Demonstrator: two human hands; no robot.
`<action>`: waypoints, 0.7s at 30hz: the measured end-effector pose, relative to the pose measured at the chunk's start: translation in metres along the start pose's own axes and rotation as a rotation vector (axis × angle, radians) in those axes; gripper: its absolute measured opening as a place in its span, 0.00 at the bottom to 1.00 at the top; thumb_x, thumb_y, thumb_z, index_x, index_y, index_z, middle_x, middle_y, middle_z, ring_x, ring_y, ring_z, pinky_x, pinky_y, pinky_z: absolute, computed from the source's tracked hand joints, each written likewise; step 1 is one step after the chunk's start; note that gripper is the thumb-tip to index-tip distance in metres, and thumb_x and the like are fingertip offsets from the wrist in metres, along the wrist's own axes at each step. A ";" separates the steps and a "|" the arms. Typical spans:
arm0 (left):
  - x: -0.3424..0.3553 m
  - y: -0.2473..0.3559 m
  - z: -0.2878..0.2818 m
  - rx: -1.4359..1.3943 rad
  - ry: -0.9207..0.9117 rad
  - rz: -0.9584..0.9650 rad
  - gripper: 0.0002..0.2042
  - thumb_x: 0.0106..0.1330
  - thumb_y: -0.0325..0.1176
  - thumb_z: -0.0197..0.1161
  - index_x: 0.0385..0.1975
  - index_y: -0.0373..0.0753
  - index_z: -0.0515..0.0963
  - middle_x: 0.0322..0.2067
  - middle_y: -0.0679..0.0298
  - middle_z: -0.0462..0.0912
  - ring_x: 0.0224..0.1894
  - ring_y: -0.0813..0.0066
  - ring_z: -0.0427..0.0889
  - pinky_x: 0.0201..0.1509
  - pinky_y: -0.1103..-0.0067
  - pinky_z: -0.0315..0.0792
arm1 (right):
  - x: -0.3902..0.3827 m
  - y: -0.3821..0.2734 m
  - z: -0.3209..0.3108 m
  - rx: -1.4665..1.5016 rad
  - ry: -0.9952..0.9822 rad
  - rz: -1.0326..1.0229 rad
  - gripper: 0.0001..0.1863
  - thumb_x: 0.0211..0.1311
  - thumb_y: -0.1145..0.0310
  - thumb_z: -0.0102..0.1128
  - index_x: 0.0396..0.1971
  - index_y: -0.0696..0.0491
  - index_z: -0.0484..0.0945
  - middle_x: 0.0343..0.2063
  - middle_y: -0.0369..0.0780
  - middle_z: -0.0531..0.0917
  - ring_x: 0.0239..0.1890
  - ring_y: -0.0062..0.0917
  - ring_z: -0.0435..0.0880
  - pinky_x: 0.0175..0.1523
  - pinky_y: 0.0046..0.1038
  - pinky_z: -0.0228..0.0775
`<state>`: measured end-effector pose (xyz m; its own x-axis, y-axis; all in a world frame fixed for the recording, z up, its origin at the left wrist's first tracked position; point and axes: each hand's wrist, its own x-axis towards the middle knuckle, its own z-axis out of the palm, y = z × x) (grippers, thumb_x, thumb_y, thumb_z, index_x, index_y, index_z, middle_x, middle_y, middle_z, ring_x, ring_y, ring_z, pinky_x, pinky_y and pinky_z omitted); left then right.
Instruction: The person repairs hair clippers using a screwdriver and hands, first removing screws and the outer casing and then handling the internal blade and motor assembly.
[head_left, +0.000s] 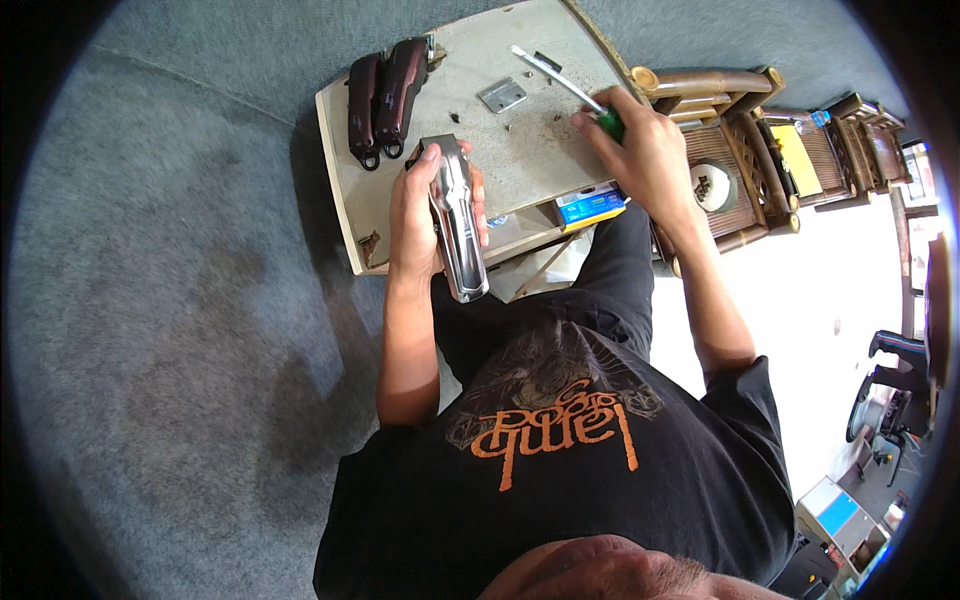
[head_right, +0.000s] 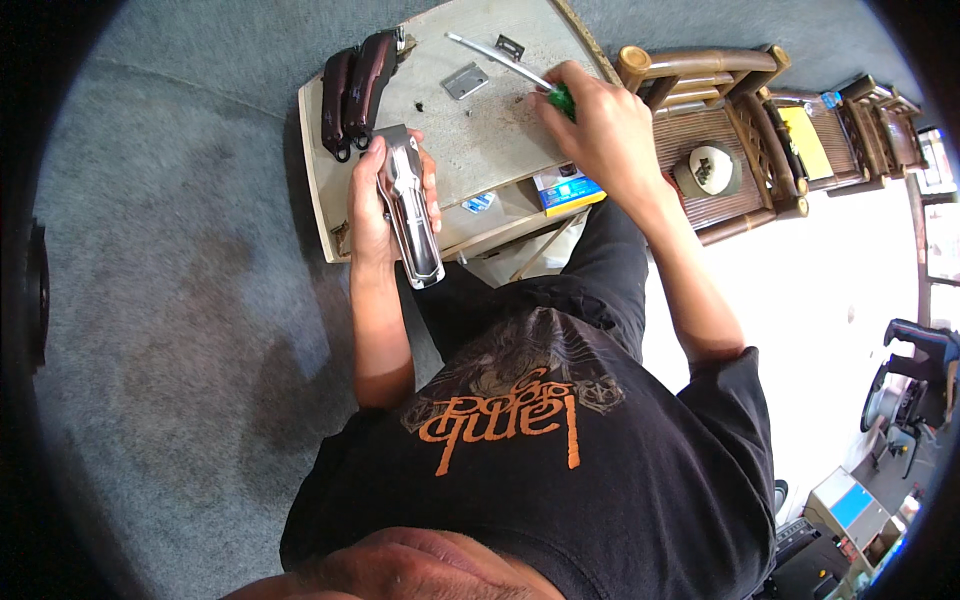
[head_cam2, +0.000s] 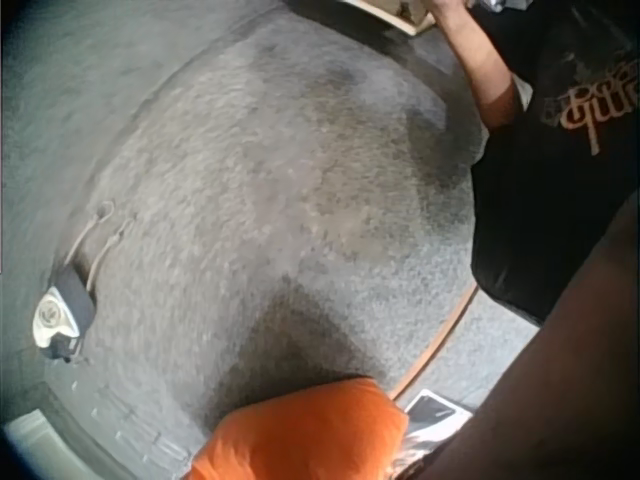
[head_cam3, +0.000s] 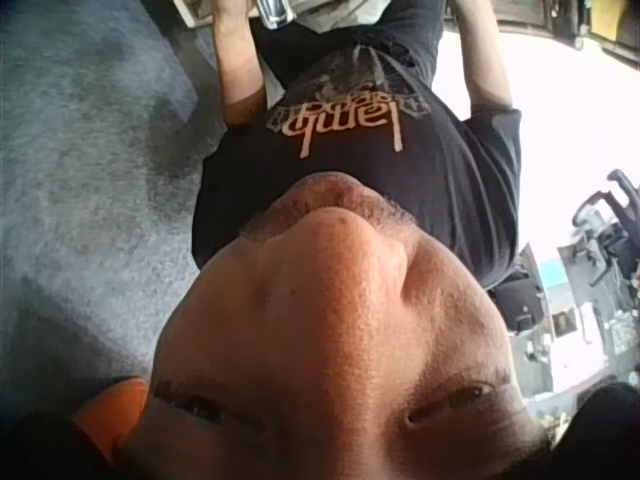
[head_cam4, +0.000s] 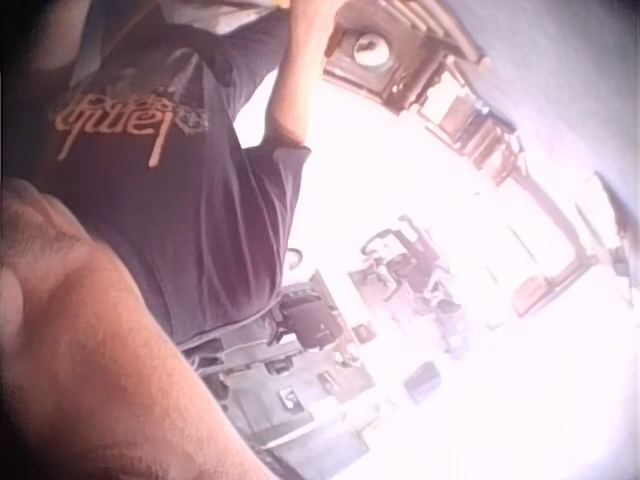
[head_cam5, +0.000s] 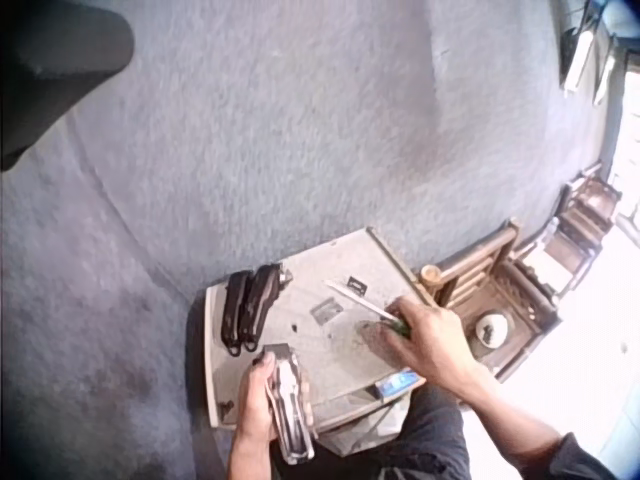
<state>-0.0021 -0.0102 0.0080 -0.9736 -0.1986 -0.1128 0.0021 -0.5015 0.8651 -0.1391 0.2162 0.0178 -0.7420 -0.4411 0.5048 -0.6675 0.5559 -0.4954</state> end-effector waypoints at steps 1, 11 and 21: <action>-0.001 0.000 0.000 0.001 -0.017 0.012 0.26 0.78 0.54 0.49 0.54 0.32 0.70 0.26 0.57 0.79 0.18 0.74 0.79 0.18 0.75 0.78 | 0.004 0.004 0.007 -0.033 -0.030 -0.011 0.14 0.67 0.58 0.66 0.44 0.51 0.82 0.25 0.46 0.87 0.32 0.43 0.89 0.39 0.43 0.81; -0.003 0.005 -0.001 -0.181 -0.044 -0.020 0.31 0.78 0.63 0.43 0.57 0.36 0.71 0.24 0.59 0.78 0.17 0.74 0.78 0.17 0.76 0.78 | 0.014 0.002 0.021 -0.075 -0.107 -0.004 0.17 0.66 0.51 0.66 0.43 0.49 0.86 0.24 0.47 0.87 0.30 0.43 0.89 0.40 0.43 0.81; -0.005 0.006 0.000 -0.237 -0.062 -0.018 0.35 0.79 0.64 0.37 0.59 0.33 0.71 0.24 0.58 0.76 0.15 0.75 0.78 0.14 0.77 0.78 | 0.018 0.001 0.020 -0.038 -0.147 0.058 0.16 0.64 0.54 0.69 0.39 0.52 0.87 0.25 0.49 0.87 0.32 0.44 0.89 0.40 0.42 0.81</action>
<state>0.0031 -0.0122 0.0133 -0.9860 -0.1400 -0.0905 0.0314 -0.6894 0.7237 -0.1539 0.1946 0.0121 -0.7820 -0.5044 0.3662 -0.6228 0.6081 -0.4923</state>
